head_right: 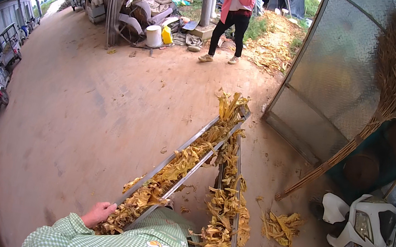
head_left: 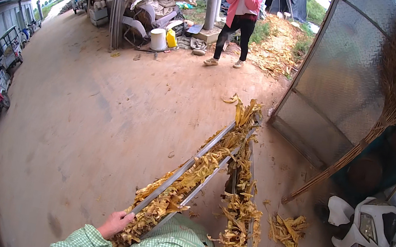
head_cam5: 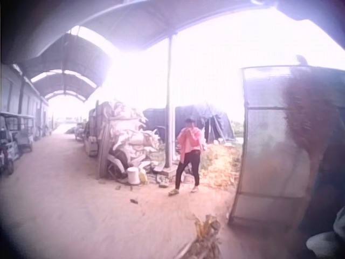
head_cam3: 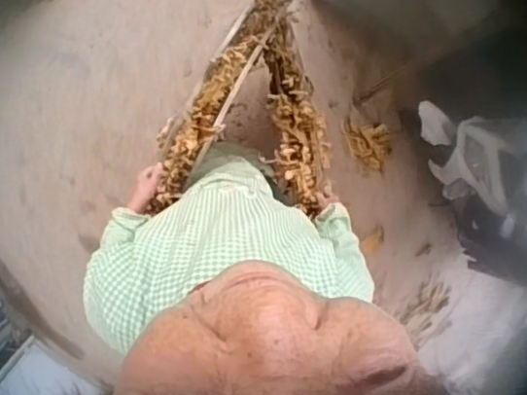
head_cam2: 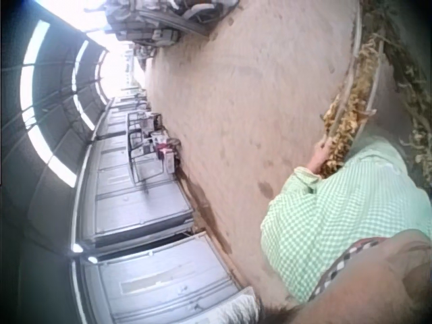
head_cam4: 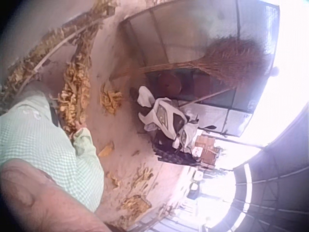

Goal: The person walks from a covered area into an outdoor yard, picks up a dried yellow leaf, and then carries two metal racks loaded with dried leaves into a storage shed. The person places the racks among other stored leaves.

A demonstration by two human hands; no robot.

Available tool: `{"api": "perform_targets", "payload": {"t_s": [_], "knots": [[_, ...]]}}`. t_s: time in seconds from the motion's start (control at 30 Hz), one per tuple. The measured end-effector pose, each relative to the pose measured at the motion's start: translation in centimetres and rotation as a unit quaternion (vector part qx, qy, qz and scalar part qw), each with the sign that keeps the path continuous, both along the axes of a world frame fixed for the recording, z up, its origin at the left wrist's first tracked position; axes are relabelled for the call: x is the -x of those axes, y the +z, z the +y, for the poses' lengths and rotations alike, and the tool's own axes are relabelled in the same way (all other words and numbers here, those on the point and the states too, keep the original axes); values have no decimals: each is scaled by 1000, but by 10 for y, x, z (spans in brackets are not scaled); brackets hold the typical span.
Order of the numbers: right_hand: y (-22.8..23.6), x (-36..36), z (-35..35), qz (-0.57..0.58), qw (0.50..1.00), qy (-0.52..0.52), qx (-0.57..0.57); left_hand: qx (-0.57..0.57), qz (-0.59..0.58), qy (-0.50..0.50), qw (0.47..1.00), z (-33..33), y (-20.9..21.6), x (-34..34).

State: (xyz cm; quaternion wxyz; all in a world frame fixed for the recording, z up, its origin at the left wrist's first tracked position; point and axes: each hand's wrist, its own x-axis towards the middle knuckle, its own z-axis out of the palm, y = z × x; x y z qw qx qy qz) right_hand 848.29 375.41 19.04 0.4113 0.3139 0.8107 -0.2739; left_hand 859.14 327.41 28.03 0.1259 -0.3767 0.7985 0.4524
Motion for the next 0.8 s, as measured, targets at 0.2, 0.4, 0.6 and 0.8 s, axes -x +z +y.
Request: {"api": "perform_targets", "payload": {"t_s": [0.2, 0.4, 0.6, 0.8], "knots": [[-24, 87, -10, 2, 999, -47, 15, 0, 32, 8, 999, -57, -22, 98], [-18, 159, -31, 130, 985, 107, 36, -9, 31, -5, 999, -90, 47, 188], [15, 231, -90, 127, 984, -7, 126, -12, 15, -5, 1000, -112, 54, 267], [-30, 327, -105, 120, 977, -49, 169, 19, 27, 6, 999, -138, 38, 377]]}}
